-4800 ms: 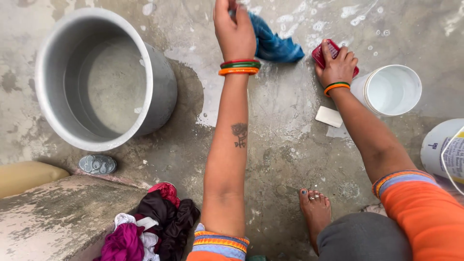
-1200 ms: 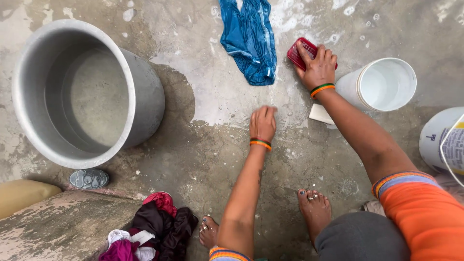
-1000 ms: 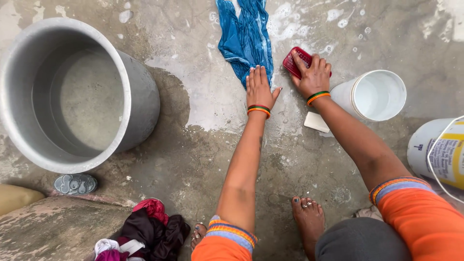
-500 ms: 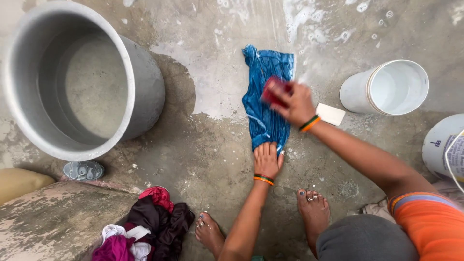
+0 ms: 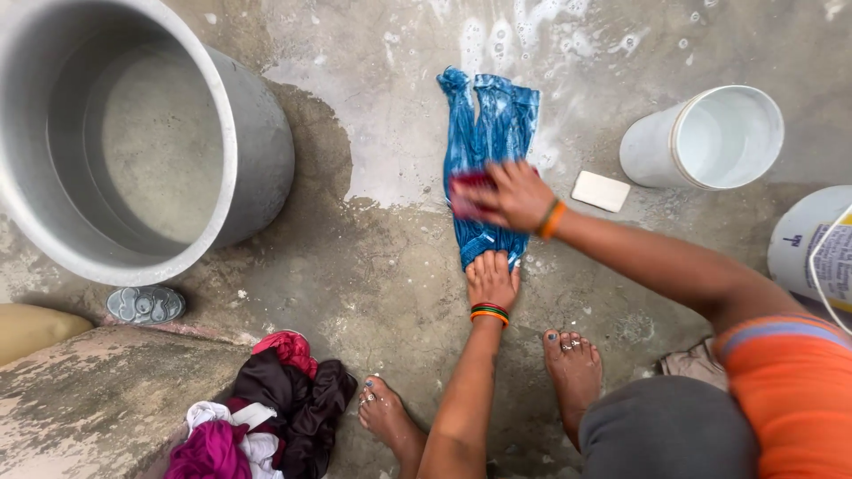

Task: Hand-washing several pieces of clothing using a brush and soap on a concrete floor.

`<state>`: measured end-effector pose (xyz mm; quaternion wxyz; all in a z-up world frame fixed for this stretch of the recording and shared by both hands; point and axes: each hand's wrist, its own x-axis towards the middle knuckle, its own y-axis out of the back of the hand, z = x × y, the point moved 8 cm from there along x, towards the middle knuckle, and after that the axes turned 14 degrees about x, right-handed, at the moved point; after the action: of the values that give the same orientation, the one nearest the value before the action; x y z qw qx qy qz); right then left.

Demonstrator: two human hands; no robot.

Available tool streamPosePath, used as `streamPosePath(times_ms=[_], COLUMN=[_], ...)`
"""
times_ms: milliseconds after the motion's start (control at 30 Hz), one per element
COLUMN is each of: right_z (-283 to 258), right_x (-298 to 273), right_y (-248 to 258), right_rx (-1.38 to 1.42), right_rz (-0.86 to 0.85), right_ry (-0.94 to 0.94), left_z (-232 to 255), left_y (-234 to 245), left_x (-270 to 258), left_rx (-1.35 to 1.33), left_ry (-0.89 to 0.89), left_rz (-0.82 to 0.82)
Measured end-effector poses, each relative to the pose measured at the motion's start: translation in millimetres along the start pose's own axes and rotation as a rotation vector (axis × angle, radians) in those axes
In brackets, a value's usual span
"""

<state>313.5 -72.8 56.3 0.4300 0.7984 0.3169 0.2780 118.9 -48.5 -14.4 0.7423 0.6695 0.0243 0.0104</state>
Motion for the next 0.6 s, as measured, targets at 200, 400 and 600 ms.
streamPosePath(times_ms=[200, 400, 600], right_z=[105.6, 150.2, 130.2], right_x=[40.5, 54.4, -39.1], right_y=[12.8, 56.0, 70.1], right_rx=[-0.164, -0.141, -0.526], right_rz=[0.012, 0.144, 0.339], right_ry=[-0.131, -0.665, -0.559], left_z=[8.6, -5.2, -26.7], left_y=[-4.3, 10.8, 109.5], left_x=[3.4, 33.7, 96.7], left_rx=[-0.004, -0.062, -0.907], left_ry=[-0.023, 0.058, 0.313], left_rz=[-0.027, -0.130, 0.121])
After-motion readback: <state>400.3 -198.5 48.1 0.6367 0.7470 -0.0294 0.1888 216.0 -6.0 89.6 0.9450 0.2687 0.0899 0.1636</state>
